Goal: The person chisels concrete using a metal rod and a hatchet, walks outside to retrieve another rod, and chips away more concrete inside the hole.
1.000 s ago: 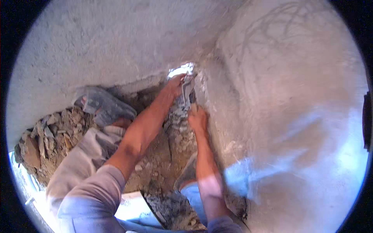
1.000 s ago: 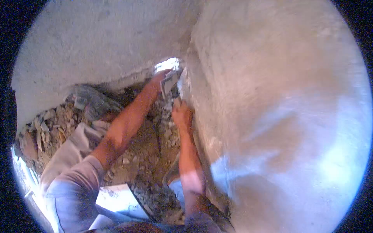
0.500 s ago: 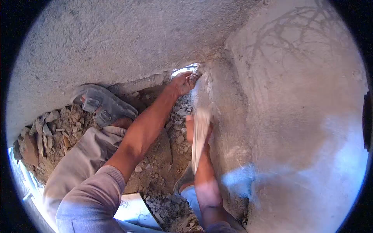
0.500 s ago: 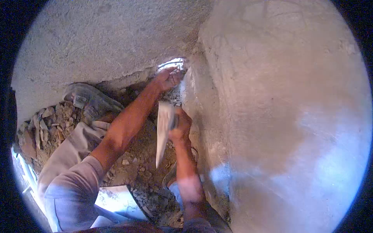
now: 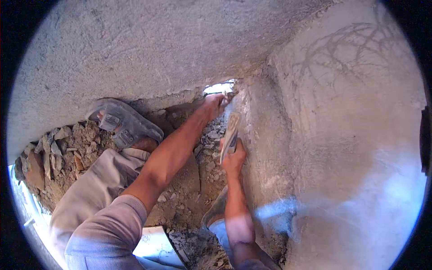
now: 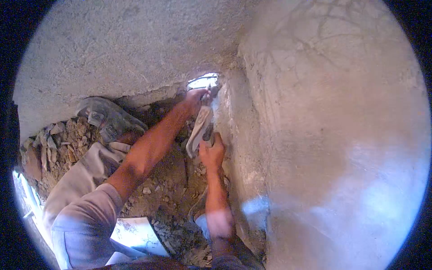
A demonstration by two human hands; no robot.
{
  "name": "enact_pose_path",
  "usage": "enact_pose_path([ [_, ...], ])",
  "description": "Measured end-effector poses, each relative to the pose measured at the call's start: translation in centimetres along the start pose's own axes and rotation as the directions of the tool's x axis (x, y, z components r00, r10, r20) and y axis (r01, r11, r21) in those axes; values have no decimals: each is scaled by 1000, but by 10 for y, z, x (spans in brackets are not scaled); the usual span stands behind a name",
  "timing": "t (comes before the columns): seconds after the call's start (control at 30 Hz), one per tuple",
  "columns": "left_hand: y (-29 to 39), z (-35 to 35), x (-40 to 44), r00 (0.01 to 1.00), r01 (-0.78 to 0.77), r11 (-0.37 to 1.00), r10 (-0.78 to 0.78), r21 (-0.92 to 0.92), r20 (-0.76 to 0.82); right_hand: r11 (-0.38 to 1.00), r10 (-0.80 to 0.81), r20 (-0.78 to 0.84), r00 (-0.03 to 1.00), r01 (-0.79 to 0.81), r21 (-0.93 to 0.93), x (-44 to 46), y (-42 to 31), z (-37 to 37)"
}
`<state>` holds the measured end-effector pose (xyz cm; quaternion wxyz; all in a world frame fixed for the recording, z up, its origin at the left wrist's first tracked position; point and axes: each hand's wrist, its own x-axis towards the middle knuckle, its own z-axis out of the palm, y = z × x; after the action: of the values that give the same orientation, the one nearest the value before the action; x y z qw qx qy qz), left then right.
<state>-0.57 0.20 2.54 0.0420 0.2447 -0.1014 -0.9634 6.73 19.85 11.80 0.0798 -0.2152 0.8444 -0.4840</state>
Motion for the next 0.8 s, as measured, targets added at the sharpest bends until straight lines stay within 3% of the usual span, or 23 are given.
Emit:
enact_pose_path([
  [0.03,-2,1,-7,996,-50,951,69,306,-53,997,25,55,998,-21,-71,-6,-5,-11],
  [0.07,-7,0,-14,986,-63,810,142,583,-90,997,32,55,998,-28,-74,-13,-11,-10],
  [0.13,-15,-4,-15,981,-74,878,149,474,-122,985,62,-136,989,-39,167,-28,-18,-2],
  [0.17,-13,-7,-15,970,-151,681,242,717,-26,967,240,98,966,-247,70,-35,4,-6],
  [0.23,-5,23,-34,933,-118,551,346,826,-98,977,191,31,981,-193,88,-40,0,-3],
  [0.27,-5,20,-28,935,-120,547,344,829,-92,986,137,-43,990,-132,106,-40,-1,-2],
  [0.33,-2,9,-19,973,-112,561,231,820,-25,987,156,33,987,-157,32,-42,25,1],
  [0.37,-3,7,-18,973,-107,561,228,821,-28,995,95,58,994,-95,-9,-44,33,2],
  [0.4,0,16,-27,978,-58,660,187,749,-88,998,39,87,995,-35,-49,-46,39,3],
  [0.43,-2,19,-31,980,-5,748,135,664,-145,994,-94,34,995,92,52,-39,11,-2],
  [0.47,-4,14,-27,981,5,746,127,666,-149,995,-84,31,996,83,52,-39,13,2],
  [0.53,0,7,-21,991,-49,868,104,493,-84,985,-151,54,987,146,93,-36,9,7],
  [0.57,3,4,-20,997,19,890,19,456,-78,999,-21,166,986,15,42,-31,7,5],
  [0.6,5,2,-17,997,17,889,20,458,-77,999,-23,164,986,16,43,-24,25,17],
  [0.67,2,-2,-10,996,70,914,-39,400,-84,943,330,204,922,-312,-117,-15,75,43],
  [0.73,10,-1,-5,990,128,893,-91,432,-106,953,259,124,958,-233,-191,-12,63,43],
  [0.8,7,-11,1,996,85,926,-87,368,-11,986,144,130,981,-131,-106,-31,40,29],
])
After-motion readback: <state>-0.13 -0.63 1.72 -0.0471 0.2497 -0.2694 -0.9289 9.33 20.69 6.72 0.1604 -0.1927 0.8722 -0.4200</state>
